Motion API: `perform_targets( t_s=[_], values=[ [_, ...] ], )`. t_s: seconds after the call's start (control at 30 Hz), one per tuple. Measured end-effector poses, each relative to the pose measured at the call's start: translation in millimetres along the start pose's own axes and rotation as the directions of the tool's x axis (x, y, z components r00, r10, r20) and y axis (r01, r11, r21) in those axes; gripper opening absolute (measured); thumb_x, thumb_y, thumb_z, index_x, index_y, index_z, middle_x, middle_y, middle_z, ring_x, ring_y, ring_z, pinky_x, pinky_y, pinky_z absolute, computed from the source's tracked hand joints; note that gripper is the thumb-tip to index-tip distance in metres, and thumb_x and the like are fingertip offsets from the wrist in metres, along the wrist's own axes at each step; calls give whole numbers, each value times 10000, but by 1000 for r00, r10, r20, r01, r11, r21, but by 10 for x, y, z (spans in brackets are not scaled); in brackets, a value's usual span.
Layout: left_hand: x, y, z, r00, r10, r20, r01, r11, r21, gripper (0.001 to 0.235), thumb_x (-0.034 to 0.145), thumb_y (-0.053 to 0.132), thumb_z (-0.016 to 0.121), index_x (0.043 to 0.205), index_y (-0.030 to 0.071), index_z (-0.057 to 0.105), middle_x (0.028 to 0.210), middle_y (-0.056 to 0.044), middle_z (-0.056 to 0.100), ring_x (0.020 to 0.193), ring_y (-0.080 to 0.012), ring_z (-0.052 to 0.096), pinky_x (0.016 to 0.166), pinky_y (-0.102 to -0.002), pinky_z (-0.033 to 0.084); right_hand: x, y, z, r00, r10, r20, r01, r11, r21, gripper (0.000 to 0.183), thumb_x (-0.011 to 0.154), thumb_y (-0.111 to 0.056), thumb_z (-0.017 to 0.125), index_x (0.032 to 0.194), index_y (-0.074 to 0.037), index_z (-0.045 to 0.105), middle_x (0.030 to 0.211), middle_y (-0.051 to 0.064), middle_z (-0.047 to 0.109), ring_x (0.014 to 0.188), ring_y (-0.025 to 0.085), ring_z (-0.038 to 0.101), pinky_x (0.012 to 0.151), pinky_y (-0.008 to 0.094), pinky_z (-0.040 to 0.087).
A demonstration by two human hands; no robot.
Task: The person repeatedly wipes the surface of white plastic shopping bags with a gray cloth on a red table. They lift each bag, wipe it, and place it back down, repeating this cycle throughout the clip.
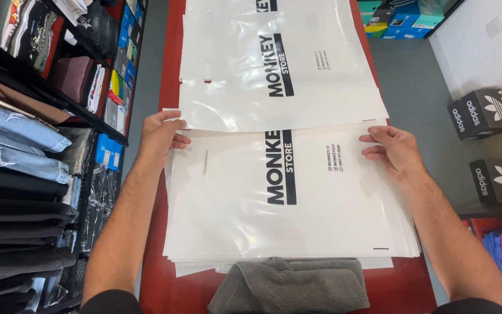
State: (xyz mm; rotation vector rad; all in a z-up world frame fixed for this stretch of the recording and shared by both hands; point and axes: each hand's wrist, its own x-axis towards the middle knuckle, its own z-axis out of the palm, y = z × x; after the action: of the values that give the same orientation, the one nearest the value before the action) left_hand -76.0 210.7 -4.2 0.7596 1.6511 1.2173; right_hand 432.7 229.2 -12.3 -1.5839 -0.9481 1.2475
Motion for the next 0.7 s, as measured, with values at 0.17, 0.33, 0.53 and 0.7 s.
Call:
perform_targets(
  t_s=[0.17, 0.33, 0.53, 0.7],
  values=[
    [392, -29, 110, 999, 38, -35, -39, 999, -32, 383, 839, 57, 724, 1204, -18, 638, 935, -187, 739, 615, -256, 768, 554, -323, 693, 696, 105, -41, 987, -64, -146, 51, 994, -93, 261, 944, -207, 724, 1116, -40, 623, 874, 182, 732, 541, 222, 722, 447, 269, 631],
    [759, 24, 255, 991, 78, -110, -83, 996, -34, 345, 861, 54, 690, 1199, 16, 629, 947, -130, 714, 589, -234, 766, 537, -304, 704, 1544, 279, -214, 907, -334, -257, 178, 857, -484, 202, 837, -270, 846, 979, -175, 738, 709, 71, 686, 379, 161, 613, 282, 242, 510],
    [892, 81, 341, 977, 4, -213, -5, 1000, -5, 329, 883, 179, 702, 1177, 55, 624, 804, -113, 741, 580, -223, 790, 539, -297, 733, 1605, 86, -98, 864, -462, -200, 202, 682, -703, 280, 770, -383, 903, 954, -192, 813, 763, 31, 684, 691, 205, 702, 641, 360, 583],
    [666, 174, 354, 993, -70, -98, 73, 997, 26, 546, 895, 273, 792, 1280, 8, 512, 802, -170, 729, 640, -267, 795, 615, -340, 726, 1430, -82, -52, 903, -396, -169, 141, 643, -753, 340, 792, -403, 907, 995, -160, 782, 764, 67, 733, 689, 212, 726, 632, 367, 585]
  ],
)
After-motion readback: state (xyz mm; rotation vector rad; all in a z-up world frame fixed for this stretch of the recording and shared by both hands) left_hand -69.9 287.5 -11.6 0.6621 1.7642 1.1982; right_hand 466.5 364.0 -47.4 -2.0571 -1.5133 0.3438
